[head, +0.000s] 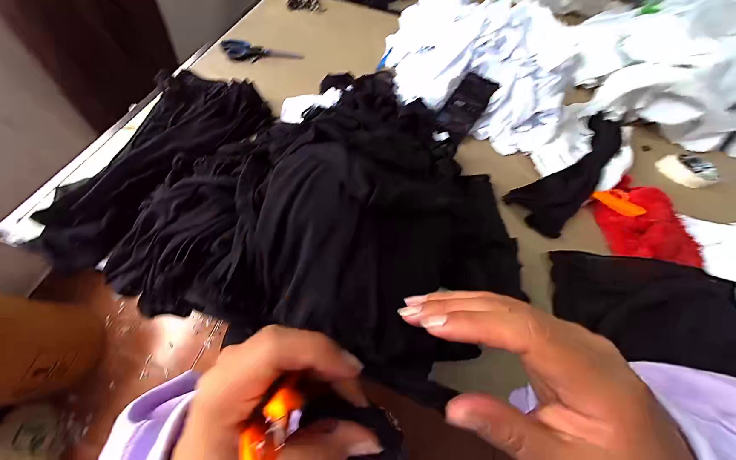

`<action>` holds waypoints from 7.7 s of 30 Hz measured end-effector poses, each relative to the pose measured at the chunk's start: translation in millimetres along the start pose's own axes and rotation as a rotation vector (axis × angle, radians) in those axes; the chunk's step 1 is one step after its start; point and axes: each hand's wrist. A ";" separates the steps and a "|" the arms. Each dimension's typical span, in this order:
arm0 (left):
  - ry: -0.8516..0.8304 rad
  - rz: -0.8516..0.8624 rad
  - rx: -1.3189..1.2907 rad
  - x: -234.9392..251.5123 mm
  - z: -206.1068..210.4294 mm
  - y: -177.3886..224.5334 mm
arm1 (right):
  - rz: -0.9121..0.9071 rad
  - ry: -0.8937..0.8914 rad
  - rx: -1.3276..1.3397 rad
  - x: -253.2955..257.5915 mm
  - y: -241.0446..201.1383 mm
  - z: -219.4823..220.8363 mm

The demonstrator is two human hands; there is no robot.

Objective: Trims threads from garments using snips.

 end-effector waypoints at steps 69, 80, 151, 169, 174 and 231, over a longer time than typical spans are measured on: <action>-0.174 -0.568 0.532 -222.7 -29.5 -59.5 | 0.349 -0.158 0.628 -62.5 43.7 241.5; -0.118 -0.549 0.544 -228.4 -13.1 -67.4 | 0.362 -0.199 0.653 -71.8 54.5 240.4; -0.078 -0.434 0.630 -238.3 -28.3 -72.0 | 0.420 -0.224 0.773 -73.2 56.4 242.1; 0.218 -0.476 0.217 -243.8 -11.7 -77.9 | 0.431 -0.134 0.839 -71.8 56.5 247.7; 0.311 -0.474 0.098 -236.8 -2.9 -79.0 | 0.348 -0.139 0.801 -74.2 56.9 251.1; 0.267 -0.389 0.521 -233.7 3.9 -74.5 | 0.375 0.050 0.809 -75.6 55.6 254.2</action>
Point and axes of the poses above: each hand's wrist, its own x-axis towards the middle knuckle, its own z-axis out of the palm, y = z × x, and after that the axes turned 15 degrees about x, right-handed
